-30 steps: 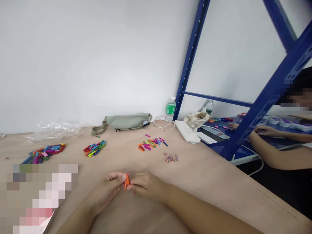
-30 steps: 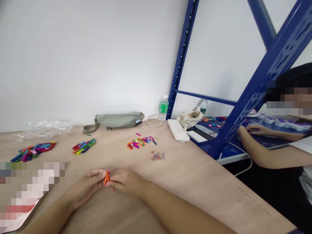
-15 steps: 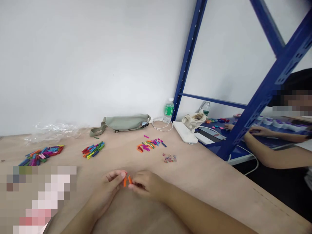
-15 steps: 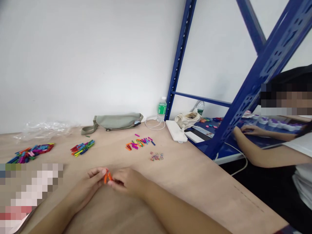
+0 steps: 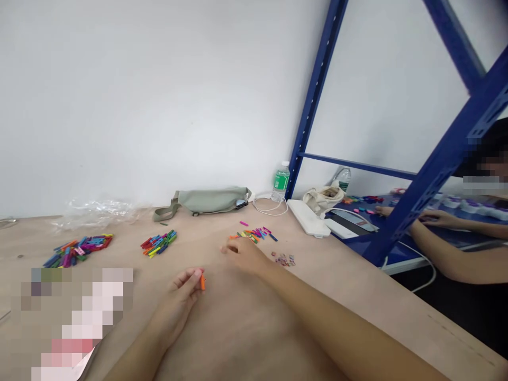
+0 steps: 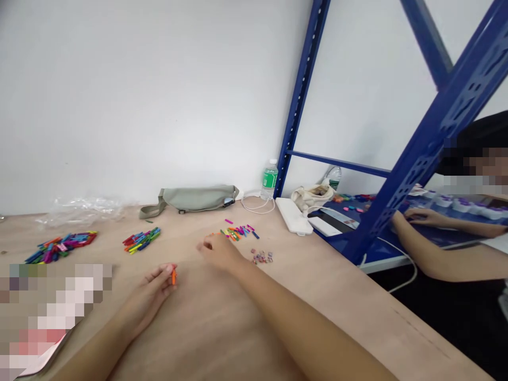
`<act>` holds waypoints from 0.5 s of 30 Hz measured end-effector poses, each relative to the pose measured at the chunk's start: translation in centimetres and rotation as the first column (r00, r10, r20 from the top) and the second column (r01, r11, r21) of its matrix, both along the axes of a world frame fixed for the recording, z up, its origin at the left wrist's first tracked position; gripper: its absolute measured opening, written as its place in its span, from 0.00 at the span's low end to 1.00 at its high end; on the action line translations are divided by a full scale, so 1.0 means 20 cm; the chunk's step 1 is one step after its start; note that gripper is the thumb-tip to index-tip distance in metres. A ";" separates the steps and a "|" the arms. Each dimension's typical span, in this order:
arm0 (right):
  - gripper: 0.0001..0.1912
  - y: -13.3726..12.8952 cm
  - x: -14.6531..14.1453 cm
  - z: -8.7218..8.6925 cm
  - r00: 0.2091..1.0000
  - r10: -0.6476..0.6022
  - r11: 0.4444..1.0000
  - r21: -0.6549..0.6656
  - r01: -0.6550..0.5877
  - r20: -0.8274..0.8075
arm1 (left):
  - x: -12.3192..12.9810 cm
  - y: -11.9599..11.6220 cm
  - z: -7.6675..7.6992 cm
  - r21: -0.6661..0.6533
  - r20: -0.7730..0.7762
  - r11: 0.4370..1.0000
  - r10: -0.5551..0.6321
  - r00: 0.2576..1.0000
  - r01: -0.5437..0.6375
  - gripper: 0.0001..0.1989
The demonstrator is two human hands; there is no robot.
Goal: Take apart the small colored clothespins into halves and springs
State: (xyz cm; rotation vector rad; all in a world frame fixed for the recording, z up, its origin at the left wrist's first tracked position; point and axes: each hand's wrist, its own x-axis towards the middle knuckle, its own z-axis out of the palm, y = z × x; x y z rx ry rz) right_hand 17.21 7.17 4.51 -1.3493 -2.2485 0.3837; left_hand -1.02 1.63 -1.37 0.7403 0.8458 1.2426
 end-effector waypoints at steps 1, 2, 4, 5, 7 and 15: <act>0.16 -0.05 -0.02 -0.01 0.999 0.039 0.999 -0.022 -0.040 -0.031 | 0.00 0.00 0.00 0.014 -0.012 1.000 -0.005 1.000 0.005 0.11; 0.14 -0.11 -0.04 -0.03 0.989 0.103 0.991 -0.069 -0.111 -0.108 | 0.01 -0.01 0.01 0.032 -0.030 0.999 -0.018 0.999 0.019 0.12; 0.12 -0.23 -0.07 -0.07 0.958 0.165 0.968 -0.147 -0.203 -0.236 | 0.02 -0.02 0.03 0.074 -0.108 0.994 -0.076 0.991 0.084 0.12; 0.11 -0.28 -0.08 -0.08 0.943 0.182 0.957 -0.169 -0.235 -0.279 | 0.02 -0.03 0.04 0.099 -0.169 0.986 -0.113 0.979 0.131 0.12; 0.10 -0.34 -0.07 -0.11 0.929 0.188 0.949 -0.186 -0.256 -0.320 | 0.03 -0.05 0.06 0.144 -0.298 0.964 -0.173 0.939 0.223 0.12; 0.09 -0.32 -0.03 -0.13 0.909 0.315 0.933 -0.086 -0.349 -0.274 | 0.02 -0.07 0.08 0.158 -0.438 0.950 -0.178 0.881 0.270 0.11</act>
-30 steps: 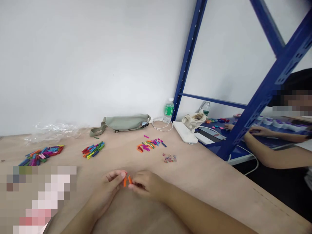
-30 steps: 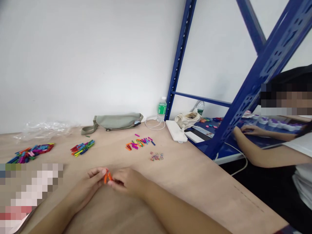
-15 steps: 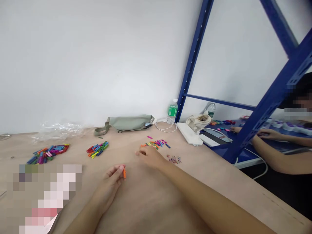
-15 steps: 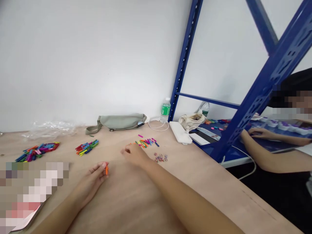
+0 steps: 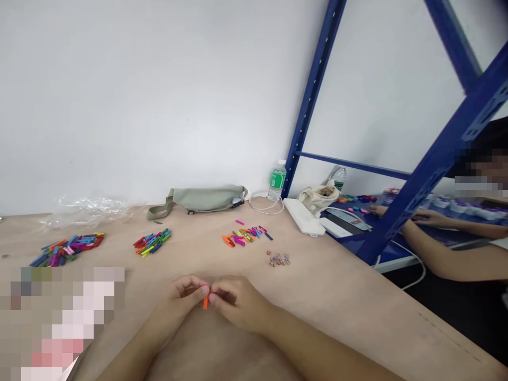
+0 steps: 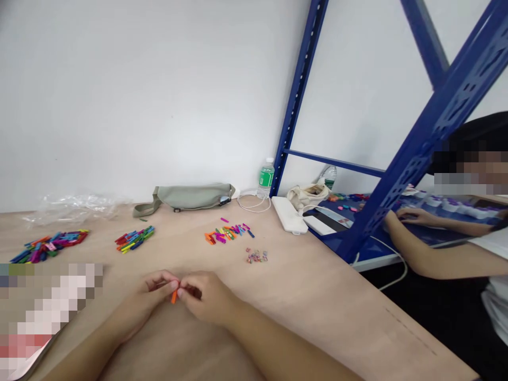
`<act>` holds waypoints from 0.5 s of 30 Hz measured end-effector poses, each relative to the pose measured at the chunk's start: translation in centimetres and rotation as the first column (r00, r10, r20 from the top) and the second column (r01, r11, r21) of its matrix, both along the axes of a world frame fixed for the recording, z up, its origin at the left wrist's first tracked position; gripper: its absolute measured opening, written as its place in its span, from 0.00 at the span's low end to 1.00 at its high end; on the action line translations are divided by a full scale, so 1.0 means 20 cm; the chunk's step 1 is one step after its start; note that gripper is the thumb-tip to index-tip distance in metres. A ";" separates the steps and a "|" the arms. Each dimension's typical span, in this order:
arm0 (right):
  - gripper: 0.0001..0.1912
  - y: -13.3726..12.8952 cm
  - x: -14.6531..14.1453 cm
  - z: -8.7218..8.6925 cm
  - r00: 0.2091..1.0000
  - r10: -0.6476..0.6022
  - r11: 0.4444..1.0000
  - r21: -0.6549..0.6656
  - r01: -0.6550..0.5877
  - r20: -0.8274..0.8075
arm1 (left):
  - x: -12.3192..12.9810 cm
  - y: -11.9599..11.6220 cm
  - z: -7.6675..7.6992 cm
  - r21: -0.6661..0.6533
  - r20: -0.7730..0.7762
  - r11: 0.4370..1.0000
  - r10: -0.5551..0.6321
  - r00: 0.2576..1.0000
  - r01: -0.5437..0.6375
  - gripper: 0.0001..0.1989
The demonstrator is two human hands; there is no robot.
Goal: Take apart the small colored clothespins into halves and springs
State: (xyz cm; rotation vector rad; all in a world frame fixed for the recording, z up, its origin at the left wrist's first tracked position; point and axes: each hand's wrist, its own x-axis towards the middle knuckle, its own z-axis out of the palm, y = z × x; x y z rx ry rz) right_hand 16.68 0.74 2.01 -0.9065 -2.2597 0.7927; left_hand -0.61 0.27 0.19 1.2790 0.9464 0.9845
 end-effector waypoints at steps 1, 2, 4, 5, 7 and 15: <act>0.08 0.00 0.00 0.00 1.000 0.009 1.000 0.015 -0.009 0.005 | 0.00 0.00 0.00 -0.005 -0.001 1.000 -0.008 1.000 0.008 0.11; 0.08 0.00 0.00 0.00 1.000 0.018 0.999 0.028 -0.019 0.009 | 0.00 0.00 0.00 -0.011 0.002 1.000 -0.016 1.000 0.016 0.10; 0.07 0.00 0.00 0.00 0.999 0.040 0.998 0.045 -0.041 0.018 | 0.00 0.00 -0.01 -0.025 0.015 0.999 -0.034 0.999 0.034 0.10; 0.07 0.00 0.00 0.00 0.999 0.048 0.998 0.048 -0.049 0.016 | 0.00 0.00 -0.01 -0.030 0.020 0.999 -0.037 0.999 0.038 0.09; 0.09 0.00 0.00 0.00 0.998 0.056 0.998 0.032 -0.056 0.003 | 0.00 0.00 -0.01 -0.038 0.025 0.999 -0.035 0.999 0.036 0.09; 0.06 0.03 0.01 -0.06 0.999 0.009 1.000 -0.006 -0.009 -0.032 | 0.00 0.00 0.00 -0.054 -0.004 0.998 -0.030 1.000 0.030 0.10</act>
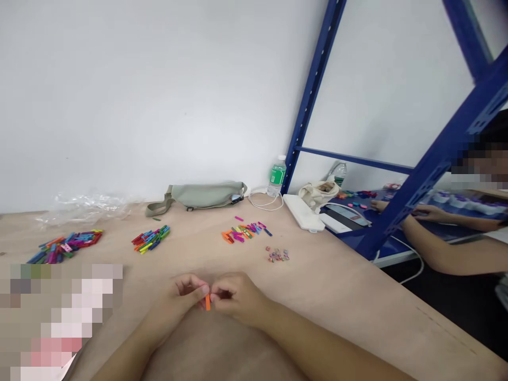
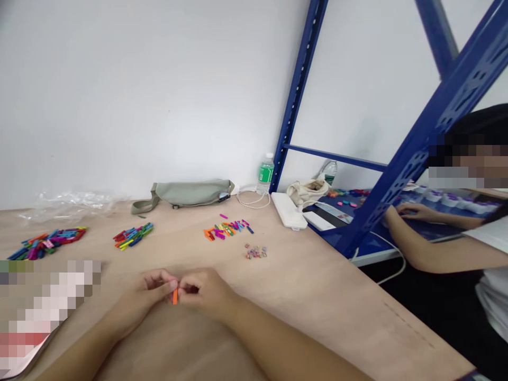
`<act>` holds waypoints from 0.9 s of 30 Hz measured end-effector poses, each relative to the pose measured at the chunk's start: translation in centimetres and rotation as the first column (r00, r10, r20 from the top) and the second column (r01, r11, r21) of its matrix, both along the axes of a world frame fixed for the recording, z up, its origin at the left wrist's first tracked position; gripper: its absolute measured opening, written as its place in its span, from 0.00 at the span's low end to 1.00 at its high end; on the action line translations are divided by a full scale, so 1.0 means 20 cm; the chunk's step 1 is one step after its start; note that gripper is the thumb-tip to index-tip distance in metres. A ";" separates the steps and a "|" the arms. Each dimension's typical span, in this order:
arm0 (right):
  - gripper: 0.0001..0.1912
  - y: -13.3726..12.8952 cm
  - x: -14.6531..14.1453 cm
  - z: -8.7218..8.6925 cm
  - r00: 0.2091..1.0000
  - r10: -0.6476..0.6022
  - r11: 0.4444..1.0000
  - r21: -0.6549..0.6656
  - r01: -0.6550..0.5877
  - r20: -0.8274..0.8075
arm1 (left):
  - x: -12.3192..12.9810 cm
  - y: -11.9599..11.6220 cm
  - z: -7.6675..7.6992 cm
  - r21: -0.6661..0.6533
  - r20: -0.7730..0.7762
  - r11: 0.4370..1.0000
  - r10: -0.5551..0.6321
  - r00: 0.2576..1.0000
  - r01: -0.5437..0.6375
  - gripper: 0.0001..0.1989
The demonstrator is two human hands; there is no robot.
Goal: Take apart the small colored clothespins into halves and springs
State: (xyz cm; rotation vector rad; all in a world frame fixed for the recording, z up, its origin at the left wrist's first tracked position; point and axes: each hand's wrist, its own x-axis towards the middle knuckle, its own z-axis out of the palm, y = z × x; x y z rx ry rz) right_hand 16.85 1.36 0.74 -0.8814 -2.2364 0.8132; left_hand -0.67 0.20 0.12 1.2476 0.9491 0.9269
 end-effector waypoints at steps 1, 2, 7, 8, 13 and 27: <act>0.05 0.00 0.00 -0.01 1.000 -0.014 1.000 0.002 0.014 -0.005 | 0.00 0.00 0.00 0.002 -0.009 1.000 0.003 1.000 -0.003 0.11; 0.04 0.01 0.00 -0.02 1.000 -0.026 1.000 0.008 0.026 -0.011 | 0.00 0.00 0.00 0.004 -0.018 1.000 0.006 1.000 -0.006 0.11; 0.05 0.01 -0.02 -0.03 0.997 -0.068 0.993 0.091 0.070 -0.019 | 0.01 -0.01 0.01 0.020 -0.063 0.999 0.029 0.998 -0.028 0.11; 0.06 0.01 -0.02 -0.03 0.997 -0.074 0.991 0.115 0.074 -0.011 | 0.01 -0.01 0.01 0.017 -0.068 0.999 0.033 0.997 -0.032 0.11; 0.05 0.02 -0.01 -0.03 0.991 -0.136 0.963 0.238 0.128 0.018 | 0.00 0.01 -0.01 -0.022 -0.017 0.997 0.067 0.998 -0.067 0.11; 0.13 0.10 0.48 0.18 0.778 -0.585 0.801 0.013 0.598 0.231 | 0.00 0.01 -0.01 -0.050 0.068 0.995 0.090 0.994 -0.087 0.11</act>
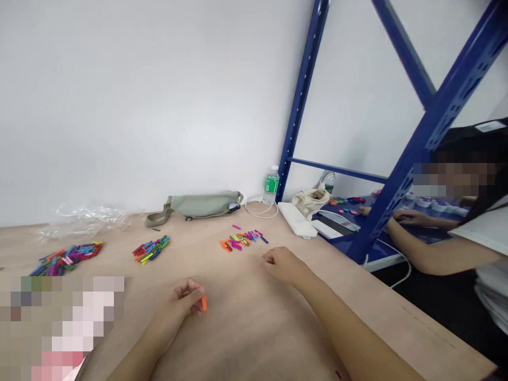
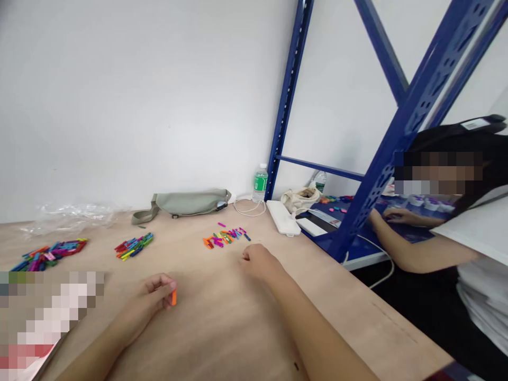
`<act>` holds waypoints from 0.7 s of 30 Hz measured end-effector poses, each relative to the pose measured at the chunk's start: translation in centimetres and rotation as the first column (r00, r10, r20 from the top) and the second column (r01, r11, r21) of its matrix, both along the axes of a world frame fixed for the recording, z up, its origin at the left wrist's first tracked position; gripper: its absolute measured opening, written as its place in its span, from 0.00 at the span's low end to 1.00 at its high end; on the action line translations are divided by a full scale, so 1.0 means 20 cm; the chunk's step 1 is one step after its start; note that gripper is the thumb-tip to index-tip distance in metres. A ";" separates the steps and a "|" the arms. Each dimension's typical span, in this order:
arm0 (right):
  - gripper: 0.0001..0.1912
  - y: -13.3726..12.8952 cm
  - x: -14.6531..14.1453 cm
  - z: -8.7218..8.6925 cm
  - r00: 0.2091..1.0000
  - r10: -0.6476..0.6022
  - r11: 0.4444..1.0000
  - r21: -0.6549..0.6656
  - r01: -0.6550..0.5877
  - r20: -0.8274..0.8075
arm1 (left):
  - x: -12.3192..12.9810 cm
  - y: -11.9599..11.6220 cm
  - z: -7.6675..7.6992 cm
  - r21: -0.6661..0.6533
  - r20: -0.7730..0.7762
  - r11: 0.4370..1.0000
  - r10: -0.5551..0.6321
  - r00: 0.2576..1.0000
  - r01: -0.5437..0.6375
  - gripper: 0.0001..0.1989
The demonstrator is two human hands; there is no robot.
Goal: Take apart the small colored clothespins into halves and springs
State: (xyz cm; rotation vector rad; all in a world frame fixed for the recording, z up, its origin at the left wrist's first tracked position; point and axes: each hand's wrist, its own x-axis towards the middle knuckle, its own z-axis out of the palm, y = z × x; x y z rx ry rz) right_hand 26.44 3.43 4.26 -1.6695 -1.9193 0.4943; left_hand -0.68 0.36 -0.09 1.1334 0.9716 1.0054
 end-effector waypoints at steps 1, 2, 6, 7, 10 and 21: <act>0.14 -0.01 0.00 0.01 1.000 -0.005 1.000 -0.007 0.005 -0.008 | 0.00 0.00 0.00 0.002 0.002 1.000 -0.002 1.000 0.002 0.11; 0.14 -0.02 -0.03 0.01 1.000 0.001 1.000 -0.010 -0.002 -0.013 | 0.00 0.00 0.00 0.005 0.007 1.000 -0.002 1.000 0.002 0.11; 0.06 -0.09 -0.27 -0.02 0.956 0.225 0.972 -0.020 -0.232 -0.188 | 0.01 -0.02 0.02 0.038 0.038 0.999 -0.002 0.999 0.001 0.12; 0.10 -0.12 -0.34 -0.04 0.919 0.291 0.950 -0.030 -0.310 -0.267 | 0.01 -0.02 0.02 0.049 0.044 0.999 -0.005 0.999 0.003 0.12; 0.14 -0.18 -0.52 -0.11 0.821 0.383 0.907 0.003 -0.421 -0.424 | 0.02 -0.01 0.02 0.073 0.027 0.997 -0.007 1.000 0.005 0.13; 0.05 0.05 -0.54 -0.17 0.914 0.268 0.955 0.210 -0.211 -0.304 | 0.04 0.04 -0.06 0.088 0.068 0.989 0.112 0.991 -0.117 0.18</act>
